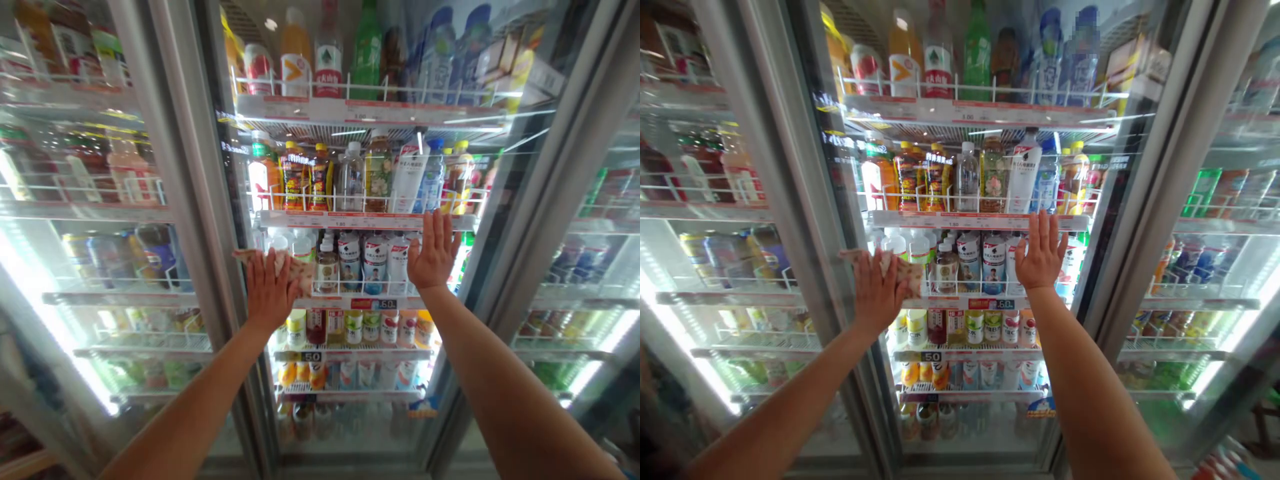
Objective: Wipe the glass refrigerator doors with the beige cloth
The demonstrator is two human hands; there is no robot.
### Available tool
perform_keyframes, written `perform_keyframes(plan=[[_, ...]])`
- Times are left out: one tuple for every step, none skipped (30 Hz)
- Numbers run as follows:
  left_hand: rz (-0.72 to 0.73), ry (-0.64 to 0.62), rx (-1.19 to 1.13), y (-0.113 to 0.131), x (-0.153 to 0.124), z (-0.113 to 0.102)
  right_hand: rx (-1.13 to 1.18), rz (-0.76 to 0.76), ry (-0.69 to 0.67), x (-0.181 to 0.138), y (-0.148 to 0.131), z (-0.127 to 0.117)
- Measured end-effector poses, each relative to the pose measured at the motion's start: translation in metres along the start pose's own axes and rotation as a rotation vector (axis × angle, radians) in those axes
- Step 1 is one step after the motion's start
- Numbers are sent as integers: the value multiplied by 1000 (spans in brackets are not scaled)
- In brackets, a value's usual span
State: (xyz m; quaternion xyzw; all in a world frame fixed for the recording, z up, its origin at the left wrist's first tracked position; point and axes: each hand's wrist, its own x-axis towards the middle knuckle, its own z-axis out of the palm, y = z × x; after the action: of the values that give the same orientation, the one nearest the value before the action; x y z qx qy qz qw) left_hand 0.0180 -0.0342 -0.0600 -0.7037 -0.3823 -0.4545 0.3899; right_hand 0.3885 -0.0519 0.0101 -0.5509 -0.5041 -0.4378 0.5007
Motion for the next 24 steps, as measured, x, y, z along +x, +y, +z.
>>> perform_keyframes(plan=[[14, -13, 2, 8, -25, 5, -1, -2, 5, 0, 0, 0], [32, -37, -2, 15, -48, 9, -2, -6, 11, 0, 0, 1], [66, -65, -19, 19, -66, 13, -4, -10, 17, 0, 0, 1], [96, -76, -32, 20, -78, 15, -7, -13, 20, 0, 0, 1], [113, -73, -35, 18, -80, 16, -9, -16, 20, 0, 1, 1], [110, -60, -33, 14, -74, 15, -11, -16, 16, 0, 1, 0], [84, -41, -24, 7, -61, 12, -11, -14, 11, 0, 0, 0], [41, -21, -13, 1, -44, 8, -10, -11, 5, 0, 0, -1], [-6, -3, -3, -5, -25, 4, -8, -7, 0, 0, 0, -1], [-55, 8, 0, -10, -8, 0, -6, -5, -2, 0, 0, -1], [-79, 15, 3, -11, 3, -3, -3, -3, -1, 0, 0, -2], [-90, 15, 5, -10, 8, -5, 0, -2, 4, 0, 0, -2], [-82, 10, 7, -5, 4, -5, 4, -3, 8, 0, 0, -2], [-56, -3, 7, 1, -6, -4, 7, -4, 11, 0, 0, -1], [-22, -29, 3, 9, -22, -1, 10, -4, 13, 0, 0, -1], [23, -52, -6, 17, -40, 2, 11, -4, 12, 0, 0, -1], [73, -106, -26, 24, -56, 6, 11, -5, 14, 0, 0, 0], [105, -143, -45, 28, -69, 10, 10, -8, 16, 0, 0, 0], [116, -154, -50, 29, -74, 12, 8, -12, 22, 0, 1, 1], [105, -148, -46, 27, -72, 13, 5, -18, 30, 0, 1, 1], [76, -119, -33, 23, -62, 13, 2, -23, 37, 0, 2, 1], [35, -74, -12, 17, -47, 10, 1, -26, 42, 0, 2, 1], [-11, -37, 7, 10, -28, 7, -1, -26, 43, 0, 2, 1], [-40, 1, 18, 4, -10, 4, 0, -25, 42, 0, 2, 1]])
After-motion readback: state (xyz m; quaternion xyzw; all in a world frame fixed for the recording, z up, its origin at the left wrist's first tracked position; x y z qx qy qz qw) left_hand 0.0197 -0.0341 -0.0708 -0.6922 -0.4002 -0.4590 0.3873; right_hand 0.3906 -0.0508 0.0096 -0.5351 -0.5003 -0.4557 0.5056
